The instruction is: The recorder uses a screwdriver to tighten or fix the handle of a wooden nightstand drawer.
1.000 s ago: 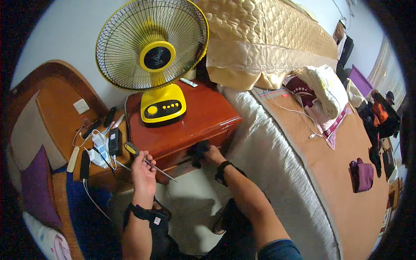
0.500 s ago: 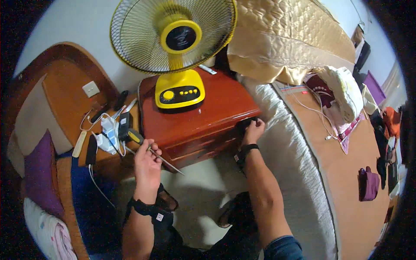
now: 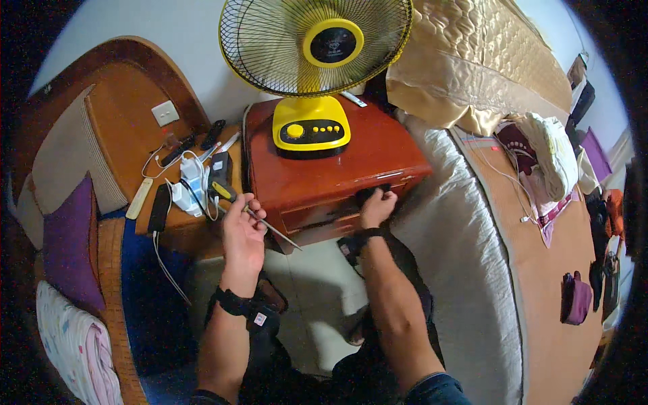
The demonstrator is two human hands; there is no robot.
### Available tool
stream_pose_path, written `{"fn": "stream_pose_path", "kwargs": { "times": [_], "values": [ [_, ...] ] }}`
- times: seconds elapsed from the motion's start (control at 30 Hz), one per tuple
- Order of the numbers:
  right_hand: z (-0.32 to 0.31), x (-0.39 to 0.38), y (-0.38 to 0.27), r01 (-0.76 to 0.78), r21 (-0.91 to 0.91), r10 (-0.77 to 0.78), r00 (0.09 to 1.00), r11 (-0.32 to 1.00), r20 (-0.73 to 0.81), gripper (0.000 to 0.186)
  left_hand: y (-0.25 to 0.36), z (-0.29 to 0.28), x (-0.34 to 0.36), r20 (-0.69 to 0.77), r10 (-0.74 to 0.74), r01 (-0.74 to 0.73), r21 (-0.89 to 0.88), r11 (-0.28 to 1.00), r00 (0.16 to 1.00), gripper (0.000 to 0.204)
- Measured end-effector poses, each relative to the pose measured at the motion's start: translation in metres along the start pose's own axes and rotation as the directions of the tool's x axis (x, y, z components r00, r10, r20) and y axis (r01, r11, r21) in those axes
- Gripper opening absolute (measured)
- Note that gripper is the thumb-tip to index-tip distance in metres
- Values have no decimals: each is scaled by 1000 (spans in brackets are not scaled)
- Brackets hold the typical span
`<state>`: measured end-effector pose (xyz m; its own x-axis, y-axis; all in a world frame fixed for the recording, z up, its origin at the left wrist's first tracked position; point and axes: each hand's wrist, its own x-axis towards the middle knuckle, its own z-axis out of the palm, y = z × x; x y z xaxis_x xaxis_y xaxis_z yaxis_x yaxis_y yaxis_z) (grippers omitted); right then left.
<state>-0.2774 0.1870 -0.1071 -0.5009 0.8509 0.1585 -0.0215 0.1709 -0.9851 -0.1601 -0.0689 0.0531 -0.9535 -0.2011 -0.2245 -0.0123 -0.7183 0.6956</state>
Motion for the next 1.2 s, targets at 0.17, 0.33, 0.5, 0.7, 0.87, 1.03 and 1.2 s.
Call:
{"fn": "stream_pose_path", "kwargs": {
  "times": [0.17, 0.33, 0.5, 0.7, 0.87, 1.03, 1.2],
  "values": [
    [19, -88, -8, 19, 118, -36, 989, 993, 142, 16, -18, 2, -1, 25, -49, 49, 0, 999, 998, 18],
    [36, -168, -11, -68, 270, -28, 941, 960, 336, 10, -29, -5, 3, -59, -49, 50, 18, 999, 997, 17],
    [32, -180, -29, -219, 178, 131, 905, 959, 405, 12, -23, -13, 5, -52, -16, 18, 34, 999, 999, 16],
    [34, -169, -22, -131, 150, 31, 844, 980, 535, 15, -29, -9, 10, -46, -48, 50, 60, 997, 998, 18],
    [25, -80, 35, -239, 315, 115, 923, 918, 366, 14, -52, 7, 11, -29, -59, 61, 94, 994, 998, 19],
    [-14, 32, 32, 41, 175, -59, 993, 984, 100, 14, -48, 6, 12, 14, -51, 49, 98, 994, 999, 19],
    [-40, 114, 45, -70, 330, 87, 995, 942, -39, 21, -56, 21, 12, 38, -58, 49, 212, 976, 998, 18]
  ]
}}
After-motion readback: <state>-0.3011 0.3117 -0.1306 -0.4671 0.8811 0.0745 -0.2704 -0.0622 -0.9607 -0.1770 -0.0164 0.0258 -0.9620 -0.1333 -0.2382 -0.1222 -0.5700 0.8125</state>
